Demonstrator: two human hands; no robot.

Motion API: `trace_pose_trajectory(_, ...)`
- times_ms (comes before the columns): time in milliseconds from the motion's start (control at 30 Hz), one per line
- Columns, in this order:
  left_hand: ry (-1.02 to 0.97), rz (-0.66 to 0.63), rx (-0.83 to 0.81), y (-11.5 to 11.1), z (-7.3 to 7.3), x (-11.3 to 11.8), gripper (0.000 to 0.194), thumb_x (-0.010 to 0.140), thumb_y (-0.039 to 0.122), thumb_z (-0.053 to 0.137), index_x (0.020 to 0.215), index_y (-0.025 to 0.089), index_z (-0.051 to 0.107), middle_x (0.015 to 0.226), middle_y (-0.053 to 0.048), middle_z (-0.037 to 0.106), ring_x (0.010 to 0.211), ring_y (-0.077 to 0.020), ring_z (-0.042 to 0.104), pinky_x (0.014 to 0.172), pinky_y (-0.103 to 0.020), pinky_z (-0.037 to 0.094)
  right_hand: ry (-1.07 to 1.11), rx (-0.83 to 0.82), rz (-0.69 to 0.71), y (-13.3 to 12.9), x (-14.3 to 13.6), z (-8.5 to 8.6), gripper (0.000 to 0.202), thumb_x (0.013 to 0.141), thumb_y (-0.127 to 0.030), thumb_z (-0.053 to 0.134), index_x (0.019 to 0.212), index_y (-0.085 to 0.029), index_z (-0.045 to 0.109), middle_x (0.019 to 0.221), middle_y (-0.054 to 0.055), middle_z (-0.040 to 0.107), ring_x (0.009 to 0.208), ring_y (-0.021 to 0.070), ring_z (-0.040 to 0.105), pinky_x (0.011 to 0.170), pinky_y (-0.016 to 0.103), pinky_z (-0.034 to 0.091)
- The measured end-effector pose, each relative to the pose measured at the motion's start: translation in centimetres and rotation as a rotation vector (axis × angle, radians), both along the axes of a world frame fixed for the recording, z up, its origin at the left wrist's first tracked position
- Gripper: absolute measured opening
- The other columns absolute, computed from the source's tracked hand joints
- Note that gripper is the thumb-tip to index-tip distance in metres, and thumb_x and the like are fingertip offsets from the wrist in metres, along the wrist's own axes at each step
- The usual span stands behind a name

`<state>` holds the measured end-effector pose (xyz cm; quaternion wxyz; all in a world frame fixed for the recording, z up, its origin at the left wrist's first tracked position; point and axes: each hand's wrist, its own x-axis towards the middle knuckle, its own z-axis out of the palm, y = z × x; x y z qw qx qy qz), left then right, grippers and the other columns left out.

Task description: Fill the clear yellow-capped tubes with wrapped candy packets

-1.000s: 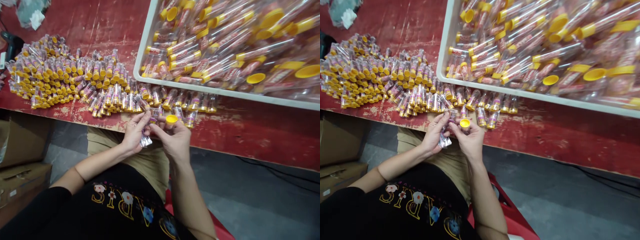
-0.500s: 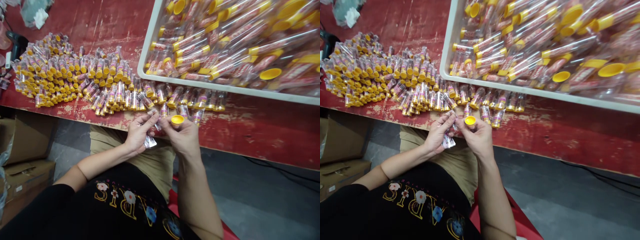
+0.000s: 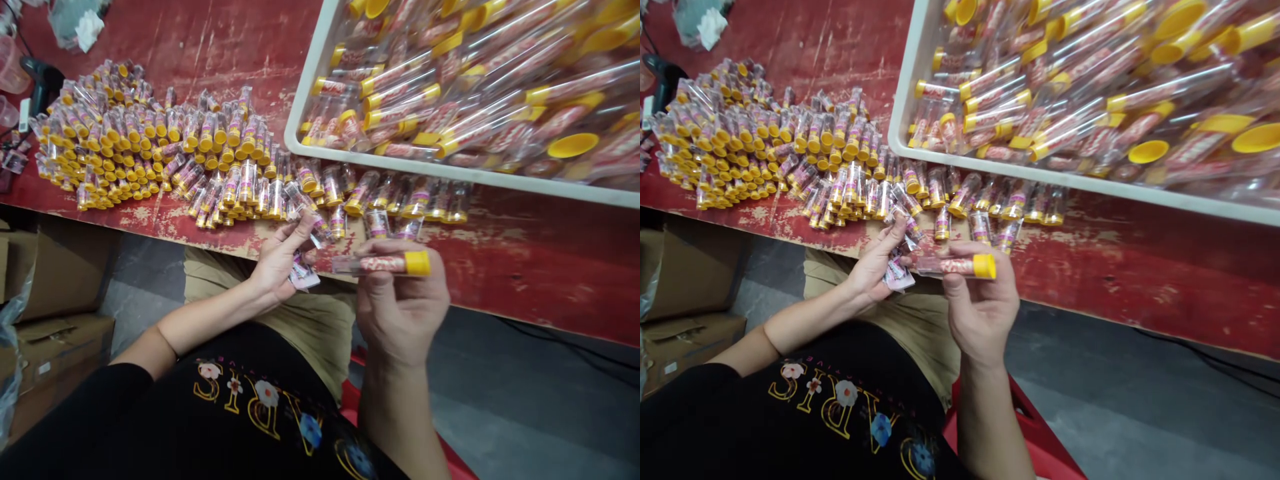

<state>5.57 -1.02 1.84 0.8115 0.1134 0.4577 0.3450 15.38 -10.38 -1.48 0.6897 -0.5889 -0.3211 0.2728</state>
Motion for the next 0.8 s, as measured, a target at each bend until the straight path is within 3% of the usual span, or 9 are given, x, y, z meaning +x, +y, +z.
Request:
trace_pose_trajectory(67, -0.015, -0.018, -0.015, -0.2, 0.2, -0.1, 0.043, 0.068, 0.032, 0.1, 0.083, 0.015, 0.064, 0.072, 0.005, 0.061, 0.053, -0.0012, 0.048, 0.047, -0.016, 0.035, -0.01, 0.057, -0.05, 0.0, -0.6, 0.3, 0.033, 0.087, -0.039, 0.083, 0.112, -0.023, 0.068, 0.107, 0.004, 0.072, 0.097, 0.0165, 0.072, 0.089, 0.033, 0.061)
trace_pose_trajectory(167, -0.022, -0.012, -0.068, -0.4, 0.5, -0.2, 0.038, 0.071, 0.027, 0.098, 0.086, 0.015, 0.066, 0.077, 0.003, 0.065, 0.056, -0.0026, 0.055, 0.045, -0.014, 0.035, -0.032, 0.136, -0.149, 0.2, -0.9, 0.5, 0.04, 0.085, -0.021, 0.084, 0.121, -0.025, 0.066, 0.109, 0.003, 0.076, 0.097, 0.0149, 0.076, 0.079, 0.028, 0.062)
trace_pose_trajectory(300, -0.016, -0.015, -0.12, -0.5, 0.7, -0.1, 0.029, 0.076, 0.022, 0.094, 0.083, 0.015, 0.067, 0.077, 0.002, 0.067, 0.057, -0.0036, 0.059, 0.044, -0.014, 0.038, -0.033, 0.137, -0.163, 0.0, -0.9, 0.4, 0.041, 0.082, -0.019, 0.085, 0.118, -0.026, 0.068, 0.108, 0.004, 0.079, 0.098, 0.0168, 0.079, 0.073, 0.027, 0.063)
trace_pose_trajectory(400, -0.019, -0.036, -0.128, -0.7, 0.5, -0.1, 0.026, 0.078, 0.02, 0.093, 0.082, 0.015, 0.067, 0.076, 0.002, 0.067, 0.055, -0.003, 0.056, 0.045, -0.014, 0.039, -0.027, 0.141, -0.183, -0.1, -1.0, 0.0, 0.041, 0.081, -0.017, 0.087, 0.118, -0.025, 0.071, 0.108, 0.004, 0.081, 0.096, 0.0166, 0.08, 0.074, 0.027, 0.065)
trace_pose_trajectory(533, -0.029, -0.091, -0.072, -1.0, 0.2, -0.2, 0.028, 0.078, 0.024, 0.093, 0.087, 0.016, 0.068, 0.083, 0.001, 0.071, 0.064, -0.0068, 0.065, 0.049, -0.016, 0.042, -0.087, 0.16, -0.241, -0.5, -1.0, -0.9, 0.04, 0.085, -0.017, 0.084, 0.122, -0.029, 0.076, 0.111, 0.003, 0.08, 0.096, 0.0154, 0.079, 0.079, 0.028, 0.066)
trace_pose_trajectory(667, -0.006, -0.129, -0.007, -1.0, -0.1, -0.7, 0.038, 0.074, 0.033, 0.096, 0.091, 0.016, 0.067, 0.091, -0.001, 0.074, 0.07, -0.0093, 0.069, 0.051, -0.016, 0.043, -0.326, 0.086, -0.106, -1.7, -0.6, -1.2, 0.041, 0.095, -0.018, 0.07, 0.133, -0.034, 0.076, 0.121, 0.006, 0.079, 0.11, 0.0231, 0.077, 0.094, 0.044, 0.067)
trace_pose_trajectory(800, 0.001, -0.173, 0.107, -0.9, -0.4, -1.1, 0.046, 0.066, 0.038, 0.1, 0.092, 0.016, 0.069, 0.089, -0.001, 0.073, 0.069, -0.009, 0.067, 0.05, -0.017, 0.044, -0.519, 0.059, -0.023, -2.7, 0.1, -0.8, 0.051, 0.091, -0.007, 0.071, 0.131, -0.038, 0.077, 0.117, 0.005, 0.081, 0.105, 0.021, 0.078, 0.093, 0.04, 0.065)
